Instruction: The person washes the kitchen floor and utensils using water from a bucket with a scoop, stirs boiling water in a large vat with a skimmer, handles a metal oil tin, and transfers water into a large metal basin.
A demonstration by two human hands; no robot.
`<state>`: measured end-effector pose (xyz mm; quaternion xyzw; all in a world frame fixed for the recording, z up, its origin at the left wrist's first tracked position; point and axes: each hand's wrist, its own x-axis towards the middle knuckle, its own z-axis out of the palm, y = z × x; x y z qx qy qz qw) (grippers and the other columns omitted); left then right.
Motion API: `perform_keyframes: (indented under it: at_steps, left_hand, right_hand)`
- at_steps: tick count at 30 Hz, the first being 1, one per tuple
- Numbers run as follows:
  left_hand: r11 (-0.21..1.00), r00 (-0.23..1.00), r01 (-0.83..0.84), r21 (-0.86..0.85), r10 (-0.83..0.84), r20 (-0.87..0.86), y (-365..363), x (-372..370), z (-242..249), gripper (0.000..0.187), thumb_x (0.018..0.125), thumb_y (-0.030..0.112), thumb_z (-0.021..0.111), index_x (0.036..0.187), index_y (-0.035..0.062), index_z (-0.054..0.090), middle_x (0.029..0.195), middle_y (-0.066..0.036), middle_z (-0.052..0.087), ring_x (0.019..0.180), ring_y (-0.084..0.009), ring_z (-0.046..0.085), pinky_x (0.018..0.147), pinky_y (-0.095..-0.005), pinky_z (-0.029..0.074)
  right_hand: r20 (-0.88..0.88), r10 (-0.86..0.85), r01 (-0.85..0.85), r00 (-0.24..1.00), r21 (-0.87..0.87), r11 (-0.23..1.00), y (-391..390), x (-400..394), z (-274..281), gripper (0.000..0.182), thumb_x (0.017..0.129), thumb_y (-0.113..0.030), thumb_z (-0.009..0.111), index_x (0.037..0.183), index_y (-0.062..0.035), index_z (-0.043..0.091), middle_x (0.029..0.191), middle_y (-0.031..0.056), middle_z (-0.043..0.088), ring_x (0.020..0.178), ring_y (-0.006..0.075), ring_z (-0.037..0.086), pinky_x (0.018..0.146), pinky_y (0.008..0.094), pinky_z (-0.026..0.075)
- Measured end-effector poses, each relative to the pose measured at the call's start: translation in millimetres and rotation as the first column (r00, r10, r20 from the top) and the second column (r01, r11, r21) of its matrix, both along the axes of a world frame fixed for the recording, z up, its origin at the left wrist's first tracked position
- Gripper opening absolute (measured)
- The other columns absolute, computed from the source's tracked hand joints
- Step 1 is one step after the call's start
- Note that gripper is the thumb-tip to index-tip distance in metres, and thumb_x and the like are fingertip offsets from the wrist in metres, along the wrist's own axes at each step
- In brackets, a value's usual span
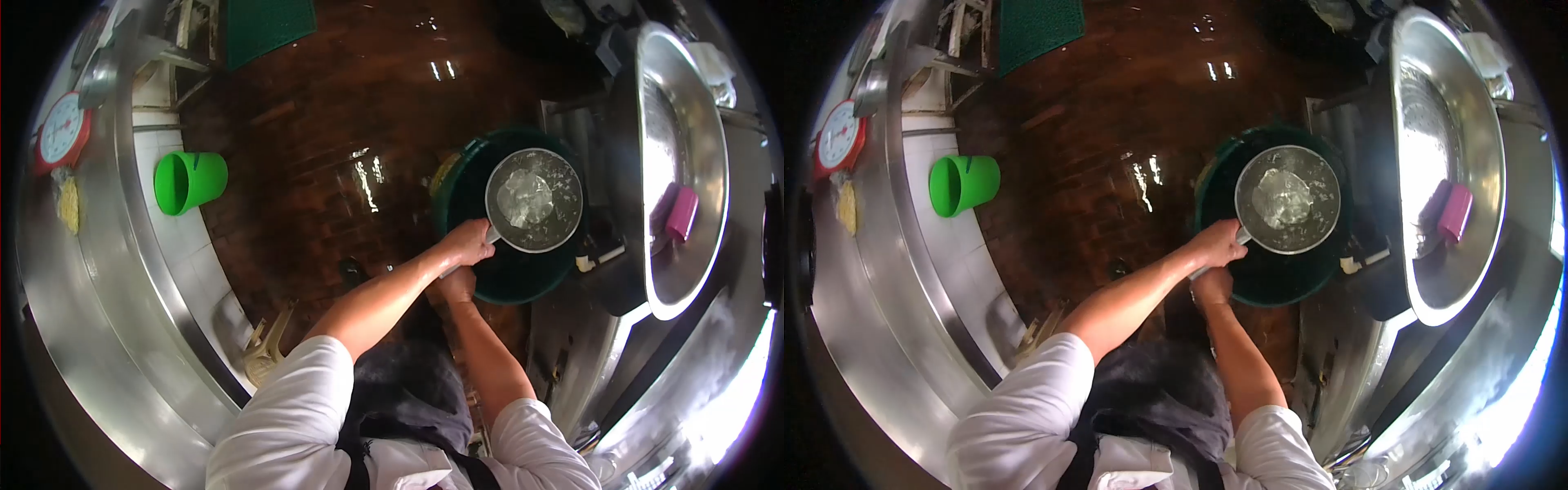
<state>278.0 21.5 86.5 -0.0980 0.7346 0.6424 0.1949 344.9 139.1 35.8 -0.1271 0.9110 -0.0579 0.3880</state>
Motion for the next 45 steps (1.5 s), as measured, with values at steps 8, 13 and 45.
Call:
perform_keyframes:
  at_steps: [8,13,45]
  left_hand:
    - [0.823,0.88,-0.44,0.359,0.316,0.354,-120,136,40,0.034,0.087,0.018,0.073,0.114,0.0056,0.058,0.073,0.003,0.056,0.05,-0.0049,0.047,0.043,-0.0243,0.04]
    - [0.699,0.617,-0.707,-0.109,0.685,0.389,-204,238,16,0.031,0.088,0.02,0.074,0.111,0.0072,0.058,0.064,0.005,0.052,0.047,-0.0053,0.046,0.041,-0.0248,0.039]
    - [0.574,0.781,0.172,-0.801,0.416,0.466,-493,-30,-74,0.029,0.095,0.02,0.055,0.114,0.002,0.067,0.111,-0.016,0.07,0.09,-0.0326,0.07,0.075,-0.046,0.054]
  right_hand:
    - [-0.266,0.078,-0.167,0.961,-0.333,0.928,-33,-44,-60,0.043,0.092,-0.024,0.061,0.13,-0.0071,0.051,0.126,0.0219,0.06,0.109,0.0393,0.063,0.088,0.0462,0.052]
    - [-0.312,-0.248,0.171,0.917,-0.253,0.952,-94,-52,0,0.042,0.095,-0.014,0.055,0.129,0.0037,0.039,0.109,0.0331,0.061,0.097,0.0511,0.06,0.081,0.0547,0.05]
    - [-0.226,-0.252,0.203,0.941,-0.219,0.954,-87,-56,-12,0.049,0.085,-0.009,0.06,0.129,-0.0006,0.04,0.11,0.029,0.062,0.091,0.0489,0.063,0.078,0.0551,0.052]
